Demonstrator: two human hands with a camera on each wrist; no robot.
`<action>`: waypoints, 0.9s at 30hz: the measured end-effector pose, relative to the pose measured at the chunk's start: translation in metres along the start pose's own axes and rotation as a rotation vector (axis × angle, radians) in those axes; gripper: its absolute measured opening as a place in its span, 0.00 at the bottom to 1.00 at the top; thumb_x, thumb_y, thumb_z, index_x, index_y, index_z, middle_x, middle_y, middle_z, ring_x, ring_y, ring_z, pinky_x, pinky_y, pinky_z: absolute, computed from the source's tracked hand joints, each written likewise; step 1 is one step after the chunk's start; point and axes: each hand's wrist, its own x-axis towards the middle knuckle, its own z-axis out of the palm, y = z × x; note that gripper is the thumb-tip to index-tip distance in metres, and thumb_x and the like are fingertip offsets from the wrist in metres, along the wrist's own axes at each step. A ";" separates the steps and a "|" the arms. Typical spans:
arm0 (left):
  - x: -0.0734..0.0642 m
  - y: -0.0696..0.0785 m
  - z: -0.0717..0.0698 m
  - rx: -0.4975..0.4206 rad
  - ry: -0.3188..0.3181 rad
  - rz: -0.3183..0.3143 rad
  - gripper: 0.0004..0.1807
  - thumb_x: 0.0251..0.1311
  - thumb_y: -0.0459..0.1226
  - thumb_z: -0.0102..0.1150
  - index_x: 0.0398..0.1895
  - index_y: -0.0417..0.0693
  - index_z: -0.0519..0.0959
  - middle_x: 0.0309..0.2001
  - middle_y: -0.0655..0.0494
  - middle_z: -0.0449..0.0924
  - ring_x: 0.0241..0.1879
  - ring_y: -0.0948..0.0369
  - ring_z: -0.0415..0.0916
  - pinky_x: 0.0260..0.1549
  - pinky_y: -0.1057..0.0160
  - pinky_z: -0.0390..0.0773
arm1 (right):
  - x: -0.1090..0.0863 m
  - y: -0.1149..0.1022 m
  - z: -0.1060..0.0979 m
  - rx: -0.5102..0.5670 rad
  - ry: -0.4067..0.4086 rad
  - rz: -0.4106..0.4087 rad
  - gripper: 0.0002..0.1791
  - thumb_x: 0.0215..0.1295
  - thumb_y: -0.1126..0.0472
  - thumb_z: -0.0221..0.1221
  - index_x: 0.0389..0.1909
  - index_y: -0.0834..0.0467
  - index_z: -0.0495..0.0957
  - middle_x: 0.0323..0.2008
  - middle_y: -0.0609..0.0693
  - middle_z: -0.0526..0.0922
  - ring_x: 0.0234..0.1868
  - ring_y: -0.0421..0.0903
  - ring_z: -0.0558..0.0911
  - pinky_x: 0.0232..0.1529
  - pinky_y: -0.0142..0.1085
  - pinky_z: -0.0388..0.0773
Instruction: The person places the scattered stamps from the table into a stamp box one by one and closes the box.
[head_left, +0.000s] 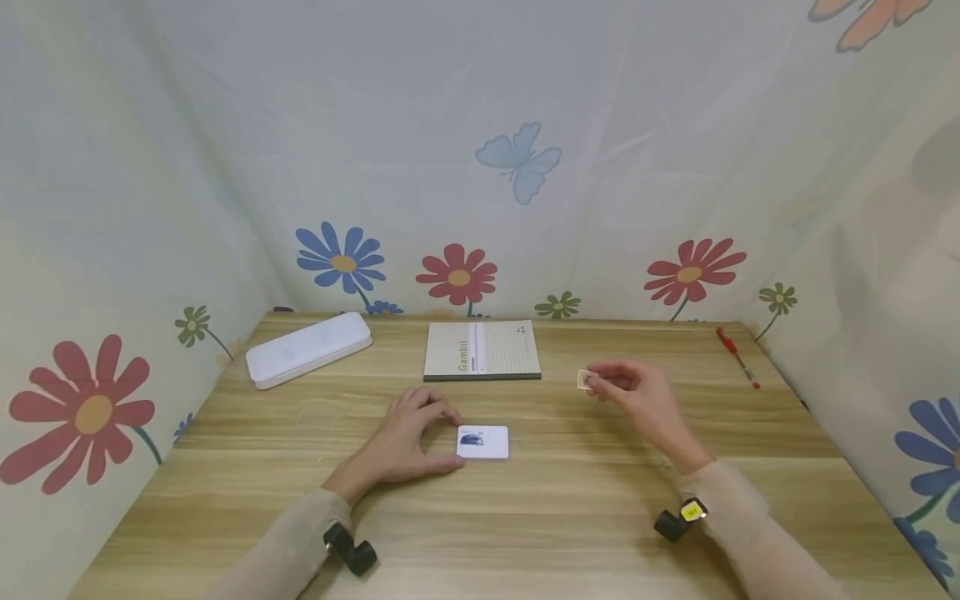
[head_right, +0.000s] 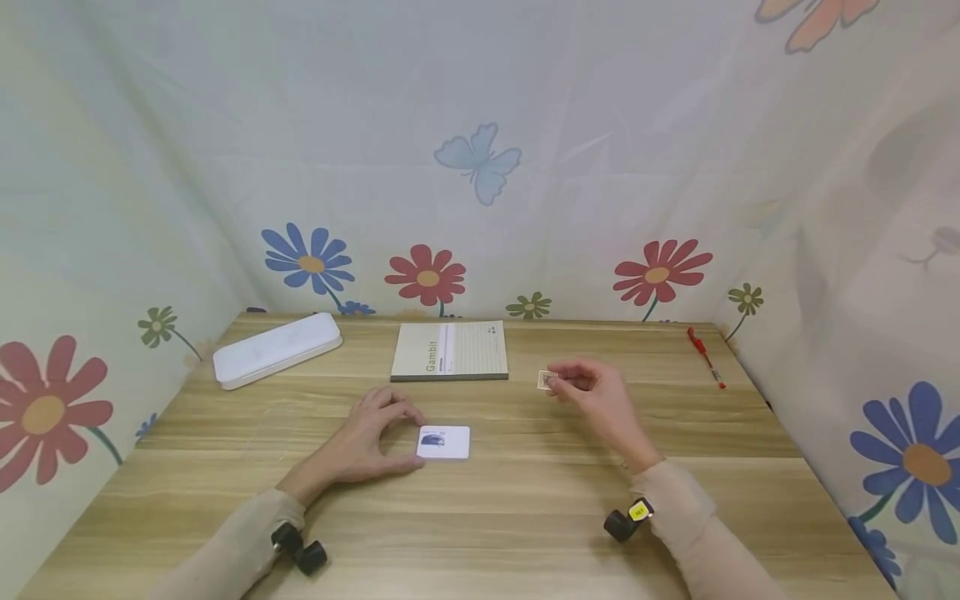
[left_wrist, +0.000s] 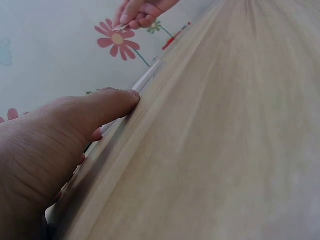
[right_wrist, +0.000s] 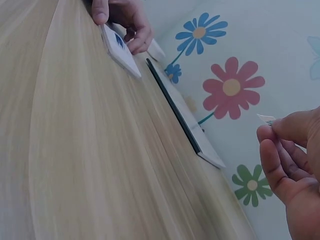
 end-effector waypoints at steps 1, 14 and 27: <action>0.000 0.000 0.000 0.000 0.001 0.002 0.29 0.54 0.69 0.80 0.56 0.75 0.84 0.62 0.65 0.73 0.66 0.57 0.67 0.69 0.39 0.65 | 0.001 -0.001 0.002 0.006 -0.002 0.004 0.16 0.77 0.66 0.70 0.59 0.70 0.86 0.50 0.68 0.91 0.42 0.39 0.91 0.45 0.31 0.88; 0.001 0.000 0.000 -0.003 0.001 0.008 0.29 0.54 0.69 0.80 0.55 0.76 0.84 0.62 0.65 0.74 0.65 0.57 0.67 0.68 0.40 0.65 | 0.014 -0.011 0.034 0.052 -0.021 -0.024 0.13 0.74 0.67 0.72 0.55 0.67 0.88 0.47 0.64 0.92 0.40 0.45 0.91 0.43 0.33 0.88; 0.001 -0.002 0.001 0.009 0.001 0.014 0.29 0.54 0.70 0.79 0.56 0.76 0.84 0.62 0.65 0.74 0.65 0.58 0.67 0.67 0.42 0.65 | 0.014 -0.010 0.071 0.135 -0.074 0.024 0.10 0.72 0.70 0.72 0.51 0.67 0.88 0.43 0.61 0.92 0.39 0.43 0.91 0.43 0.35 0.89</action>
